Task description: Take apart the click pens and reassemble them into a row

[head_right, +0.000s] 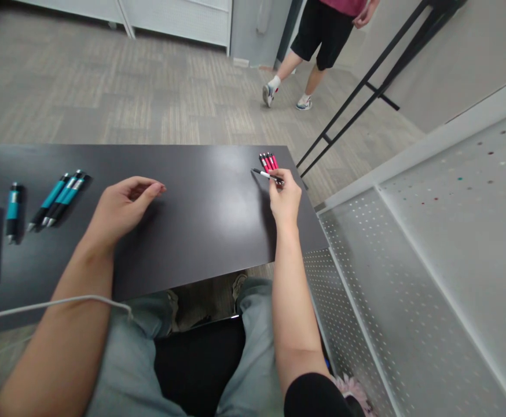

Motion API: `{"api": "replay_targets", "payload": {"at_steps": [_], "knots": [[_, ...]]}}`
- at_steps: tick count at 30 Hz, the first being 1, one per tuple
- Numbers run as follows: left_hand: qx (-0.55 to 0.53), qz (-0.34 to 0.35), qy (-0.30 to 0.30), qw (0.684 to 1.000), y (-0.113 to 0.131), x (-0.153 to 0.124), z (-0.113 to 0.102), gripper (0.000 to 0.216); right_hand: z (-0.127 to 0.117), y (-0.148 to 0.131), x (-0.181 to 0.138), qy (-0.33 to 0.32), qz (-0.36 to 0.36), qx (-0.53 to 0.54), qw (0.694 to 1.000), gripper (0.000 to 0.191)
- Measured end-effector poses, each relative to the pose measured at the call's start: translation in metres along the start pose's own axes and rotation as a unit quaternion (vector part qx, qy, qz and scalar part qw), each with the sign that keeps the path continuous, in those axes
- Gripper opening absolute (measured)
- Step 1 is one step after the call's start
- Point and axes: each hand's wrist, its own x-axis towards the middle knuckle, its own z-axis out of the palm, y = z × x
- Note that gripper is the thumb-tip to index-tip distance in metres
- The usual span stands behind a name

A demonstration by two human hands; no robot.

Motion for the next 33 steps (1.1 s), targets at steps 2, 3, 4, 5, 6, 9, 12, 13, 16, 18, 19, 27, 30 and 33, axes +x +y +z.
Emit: {"api": "replay_targets", "payload": {"at_steps": [2,3,4,5,6,9,12,13,16,18,19,27,30,33], "knots": [[0.004,-0.004,-0.002,1.0,0.0,0.0,0.0,0.033,-0.001,-0.005,-0.001,-0.018,-0.003,-0.027,0.999,0.014],[0.005,-0.006,-0.003,1.0,0.001,0.0,0.0,0.033,-0.001,-0.007,-0.002,-0.024,-0.003,-0.033,0.999,0.015],[0.006,-0.007,-0.005,1.0,0.001,0.0,0.001,0.033,-0.001,-0.01,-0.002,-0.026,-0.002,-0.035,0.999,0.016],[0.006,-0.007,-0.006,1.0,0.001,0.0,0.001,0.032,0.0,-0.012,-0.002,-0.022,0.0,-0.032,0.999,0.017],[0.004,-0.007,-0.005,1.0,0.001,0.001,0.001,0.032,0.0,-0.014,-0.001,-0.016,0.005,-0.025,1.0,0.018],[-0.003,-0.001,-0.004,1.0,0.001,0.001,0.003,0.033,0.001,-0.014,0.004,0.011,0.023,0.026,0.999,0.032],[-0.005,0.004,-0.005,1.0,0.001,0.001,0.003,0.033,0.001,-0.01,0.012,0.043,0.04,0.106,0.993,0.051],[-0.004,0.006,-0.005,1.0,0.001,0.001,0.003,0.033,0.001,-0.008,0.015,0.058,0.044,0.131,0.989,0.055],[-0.002,0.009,-0.002,1.0,0.0,0.001,0.003,0.032,-0.002,-0.005,0.02,0.079,0.063,0.175,0.979,0.057],[-0.001,0.01,-0.002,1.0,0.0,0.001,0.003,0.032,-0.004,-0.005,0.02,0.049,0.081,0.178,0.979,0.053],[-0.002,0.01,-0.002,1.0,0.001,0.001,0.003,0.031,-0.005,-0.005,0.018,0.018,0.091,0.172,0.981,0.05],[0.011,0.009,-0.007,1.0,-0.001,0.0,0.005,0.034,0.012,-0.003,0.004,-0.104,0.087,0.006,0.991,0.032],[0.017,0.014,-0.005,1.0,-0.003,0.0,0.004,0.033,0.01,-0.005,0.001,-0.101,0.065,-0.063,0.991,0.025],[0.016,0.013,-0.004,1.0,-0.003,0.0,0.003,0.032,-0.009,-0.01,-0.003,-0.121,0.063,-0.146,0.98,0.027]]}}
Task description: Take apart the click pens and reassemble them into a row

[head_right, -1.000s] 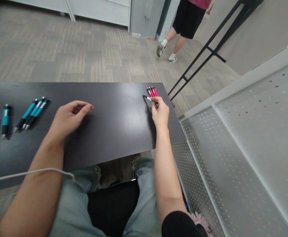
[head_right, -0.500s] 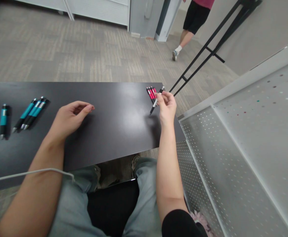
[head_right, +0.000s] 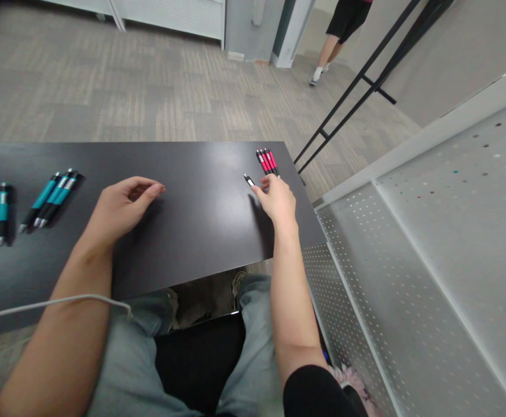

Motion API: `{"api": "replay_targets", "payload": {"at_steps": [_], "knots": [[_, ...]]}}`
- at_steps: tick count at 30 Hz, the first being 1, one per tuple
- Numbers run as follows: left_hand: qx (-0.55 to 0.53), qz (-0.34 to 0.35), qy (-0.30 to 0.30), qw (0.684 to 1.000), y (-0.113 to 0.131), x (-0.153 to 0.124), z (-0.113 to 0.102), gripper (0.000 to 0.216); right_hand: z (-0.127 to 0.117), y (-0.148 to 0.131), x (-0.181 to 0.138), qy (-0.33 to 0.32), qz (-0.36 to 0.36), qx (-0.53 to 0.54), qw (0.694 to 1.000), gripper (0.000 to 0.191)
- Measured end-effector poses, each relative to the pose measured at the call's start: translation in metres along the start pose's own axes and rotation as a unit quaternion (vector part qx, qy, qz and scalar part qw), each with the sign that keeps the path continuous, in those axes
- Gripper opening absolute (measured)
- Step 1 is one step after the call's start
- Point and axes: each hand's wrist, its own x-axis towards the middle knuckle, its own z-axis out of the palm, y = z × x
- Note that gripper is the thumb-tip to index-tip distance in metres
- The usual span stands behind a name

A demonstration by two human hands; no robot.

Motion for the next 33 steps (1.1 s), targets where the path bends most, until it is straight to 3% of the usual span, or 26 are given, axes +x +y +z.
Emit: {"api": "replay_targets", "payload": {"at_steps": [3,6,13,18,26,33], "knots": [[-0.003,-0.004,0.001,1.0,0.003,0.0,0.0,0.034,-0.019,0.005,-0.011,-0.049,0.011,-0.063,0.997,0.035],[-0.004,-0.002,-0.003,1.0,0.005,0.0,0.0,0.035,-0.029,0.01,-0.019,-0.075,0.037,-0.113,0.99,0.028],[-0.009,0.002,-0.004,1.0,0.003,0.001,0.0,0.033,-0.025,0.002,-0.026,-0.061,0.038,-0.129,0.989,0.018],[-0.008,0.002,-0.003,1.0,0.002,0.001,0.002,0.033,-0.025,-0.014,-0.026,-0.07,0.081,-0.15,0.983,0.018],[-0.009,0.008,-0.008,1.0,-0.001,0.001,0.003,0.03,-0.008,-0.01,-0.004,0.066,0.071,-0.01,0.995,0.021],[-0.005,0.008,-0.005,1.0,0.004,0.0,0.002,0.029,0.008,0.001,0.01,0.096,0.038,0.015,0.995,0.018]]}}
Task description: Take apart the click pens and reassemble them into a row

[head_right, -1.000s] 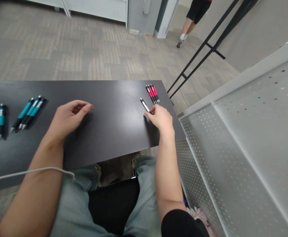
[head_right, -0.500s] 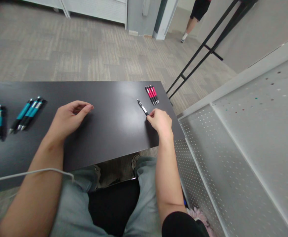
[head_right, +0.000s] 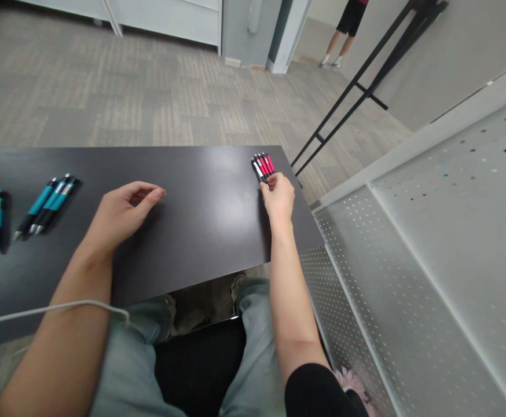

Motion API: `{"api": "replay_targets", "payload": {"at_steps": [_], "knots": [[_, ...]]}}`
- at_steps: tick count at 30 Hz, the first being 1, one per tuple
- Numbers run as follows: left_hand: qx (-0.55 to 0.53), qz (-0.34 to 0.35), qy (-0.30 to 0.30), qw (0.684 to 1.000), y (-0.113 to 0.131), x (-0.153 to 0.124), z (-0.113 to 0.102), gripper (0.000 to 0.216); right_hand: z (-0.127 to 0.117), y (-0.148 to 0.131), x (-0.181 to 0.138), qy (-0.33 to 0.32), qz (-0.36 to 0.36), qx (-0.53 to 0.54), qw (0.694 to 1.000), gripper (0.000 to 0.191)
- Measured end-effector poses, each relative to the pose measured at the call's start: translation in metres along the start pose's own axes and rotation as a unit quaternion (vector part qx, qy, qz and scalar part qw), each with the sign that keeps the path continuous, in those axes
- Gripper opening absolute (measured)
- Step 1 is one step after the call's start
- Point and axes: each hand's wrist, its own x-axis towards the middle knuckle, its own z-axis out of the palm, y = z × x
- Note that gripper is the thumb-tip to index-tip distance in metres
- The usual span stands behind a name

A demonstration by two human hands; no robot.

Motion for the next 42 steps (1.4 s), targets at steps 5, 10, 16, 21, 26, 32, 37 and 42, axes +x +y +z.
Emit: {"api": "replay_targets", "payload": {"at_steps": [5,10,16,21,26,32,37,42], "knots": [[0.001,0.002,-0.001,1.0,-0.003,0.0,-0.001,0.029,-0.001,0.001,0.0,-0.007,-0.003,0.012,1.0,0.01],[0.0,-0.001,-0.002,1.0,-0.003,0.0,-0.001,0.032,0.001,0.008,0.001,0.001,-0.002,0.027,1.0,0.012],[0.015,-0.027,-0.014,0.999,0.007,-0.002,-0.002,0.031,-0.001,0.003,0.001,-0.007,0.039,0.001,0.999,0.019],[0.005,-0.023,-0.007,1.0,0.007,-0.003,-0.001,0.032,-0.003,-0.001,-0.001,-0.022,0.05,-0.013,0.998,0.023],[-0.003,-0.011,0.005,1.0,0.002,-0.001,0.001,0.032,-0.002,0.003,0.001,-0.031,0.055,-0.016,0.998,0.026],[-0.011,-0.012,0.012,1.0,0.0,-0.001,0.002,0.034,-0.001,0.004,0.001,-0.028,0.049,-0.016,0.998,0.025],[-0.012,0.002,0.015,1.0,-0.003,-0.001,-0.001,0.033,-0.004,0.0,0.0,-0.023,0.038,-0.044,0.998,0.022],[-0.002,0.018,0.034,0.999,-0.004,-0.002,-0.005,0.028,-0.009,-0.009,-0.001,-0.026,0.056,-0.083,0.995,0.017]]}}
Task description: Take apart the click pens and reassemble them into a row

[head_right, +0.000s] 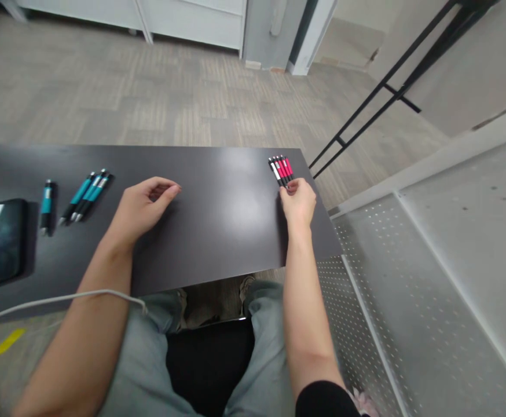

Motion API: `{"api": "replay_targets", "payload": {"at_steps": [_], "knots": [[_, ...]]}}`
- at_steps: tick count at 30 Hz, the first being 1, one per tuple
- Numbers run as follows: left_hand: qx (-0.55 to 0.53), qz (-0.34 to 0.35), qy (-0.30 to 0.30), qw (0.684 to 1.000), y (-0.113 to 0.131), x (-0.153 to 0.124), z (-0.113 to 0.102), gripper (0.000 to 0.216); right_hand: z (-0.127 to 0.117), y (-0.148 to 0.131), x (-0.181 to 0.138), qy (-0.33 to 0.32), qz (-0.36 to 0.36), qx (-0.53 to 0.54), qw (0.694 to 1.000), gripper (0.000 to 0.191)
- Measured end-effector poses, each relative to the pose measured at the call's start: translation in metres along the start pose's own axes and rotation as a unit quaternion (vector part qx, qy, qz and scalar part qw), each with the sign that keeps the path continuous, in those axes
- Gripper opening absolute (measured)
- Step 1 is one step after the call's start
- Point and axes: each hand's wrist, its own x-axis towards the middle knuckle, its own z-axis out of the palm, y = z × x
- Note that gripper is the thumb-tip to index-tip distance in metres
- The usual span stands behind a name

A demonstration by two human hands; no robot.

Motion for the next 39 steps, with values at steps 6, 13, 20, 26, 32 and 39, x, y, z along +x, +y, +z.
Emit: {"api": "replay_targets", "payload": {"at_steps": [6,13,20,26,32,39], "knots": [[0.049,0.0,0.031,0.998,0.001,0.002,-0.019,0.02,0.0,-0.01,0.005,0.046,0.017,-0.068,0.996,0.015],[0.319,-0.163,0.146,0.922,-0.016,-0.004,-0.081,0.024,0.006,-0.014,0.0,0.069,-0.017,-0.013,0.997,0.011],[0.325,-0.218,0.182,0.902,-0.028,-0.014,-0.109,0.019,0.016,-0.028,-0.017,-0.006,-0.085,0.034,0.996,0.012],[0.316,-0.219,0.142,0.912,-0.027,-0.015,-0.11,0.017,0.034,-0.051,-0.031,-0.031,-0.121,0.083,0.989,0.007],[0.325,-0.197,0.13,0.916,-0.025,-0.016,-0.105,0.015,0.04,-0.062,-0.038,-0.069,-0.149,0.097,0.982,0.005],[0.046,-0.069,0.033,0.996,-0.021,-0.008,-0.078,0.025,0.041,-0.083,-0.052,-0.114,-0.237,0.124,0.957,0.014]]}}
